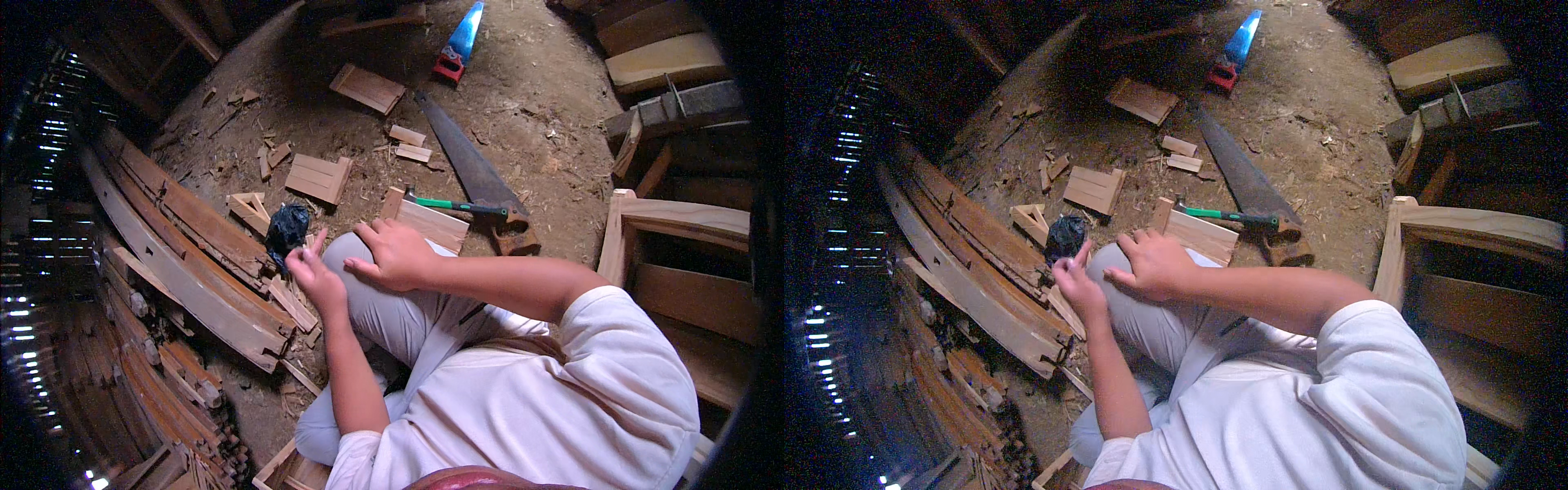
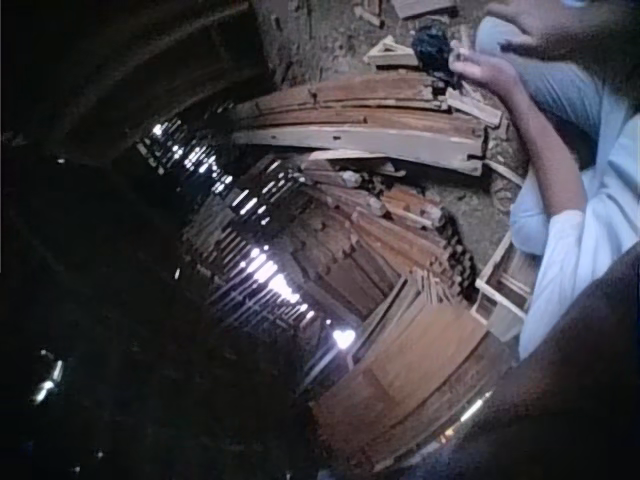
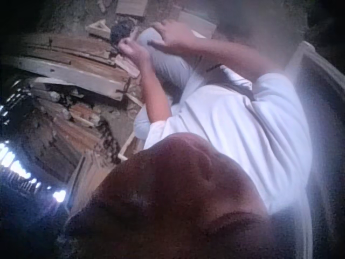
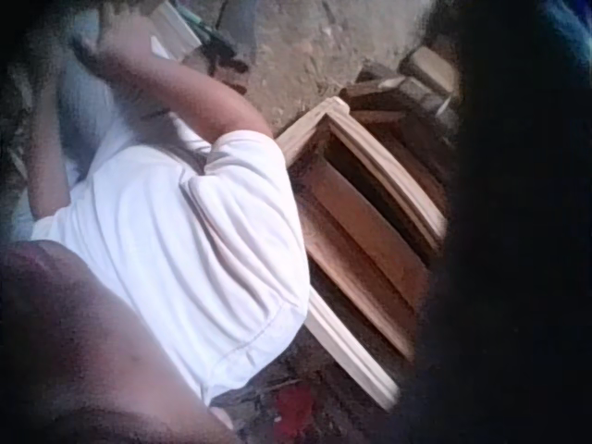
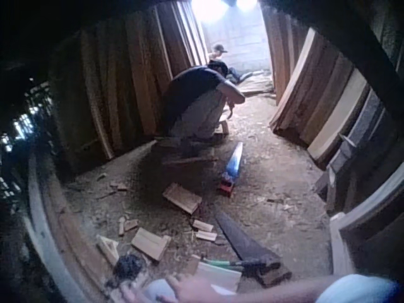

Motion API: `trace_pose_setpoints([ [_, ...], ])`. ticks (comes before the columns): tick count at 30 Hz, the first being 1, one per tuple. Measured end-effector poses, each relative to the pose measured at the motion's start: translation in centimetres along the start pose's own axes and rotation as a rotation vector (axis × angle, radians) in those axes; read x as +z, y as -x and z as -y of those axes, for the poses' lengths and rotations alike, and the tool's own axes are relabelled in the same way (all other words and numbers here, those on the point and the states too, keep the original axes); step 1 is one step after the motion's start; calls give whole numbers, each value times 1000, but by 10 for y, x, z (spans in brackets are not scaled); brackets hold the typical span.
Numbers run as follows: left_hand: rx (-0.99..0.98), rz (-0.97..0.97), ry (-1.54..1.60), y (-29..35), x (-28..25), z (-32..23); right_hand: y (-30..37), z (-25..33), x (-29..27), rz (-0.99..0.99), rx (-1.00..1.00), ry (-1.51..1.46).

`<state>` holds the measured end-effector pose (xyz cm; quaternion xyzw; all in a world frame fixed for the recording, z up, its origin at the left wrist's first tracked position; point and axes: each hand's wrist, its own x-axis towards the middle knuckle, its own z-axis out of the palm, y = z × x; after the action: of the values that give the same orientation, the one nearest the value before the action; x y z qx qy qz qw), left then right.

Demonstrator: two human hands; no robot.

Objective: The person sits on the floor and assembles small wooden pieces into a flat structure. They pick up pieces, align them, and fit them together by hand, occasionally using a hammer to secure the joints.

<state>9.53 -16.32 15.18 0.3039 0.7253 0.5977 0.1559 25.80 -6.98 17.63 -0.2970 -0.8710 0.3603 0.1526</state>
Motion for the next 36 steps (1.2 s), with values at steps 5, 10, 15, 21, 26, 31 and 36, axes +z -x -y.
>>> trace_pose_setpoints([
  [5, -296, -45, -159, 25, -49, 38, -1, -3, 5, -44, -8, -12],
  [10, -328, -116, -139, 62, -94, 87, -1, 1, -2, -22, 3, -20],
  [15, -474, -222, 170, 98, -125, 120, -3, 0, 3, -23, -7, -34],
  [21, -688, -163, 248, 120, -168, 186, -2, 6, 2, -21, -3, -10],
  [26, -552, -199, 336, 116, -153, 181, 2, 4, 1, -11, 23, 8],
  [31, -516, -197, 128, 109, -168, 175, 6, 14, 0, 15, 18, -20],
  [36, -348, -332, -174, 105, -165, 186, 12, 22, -7, 18, 35, 36],
])
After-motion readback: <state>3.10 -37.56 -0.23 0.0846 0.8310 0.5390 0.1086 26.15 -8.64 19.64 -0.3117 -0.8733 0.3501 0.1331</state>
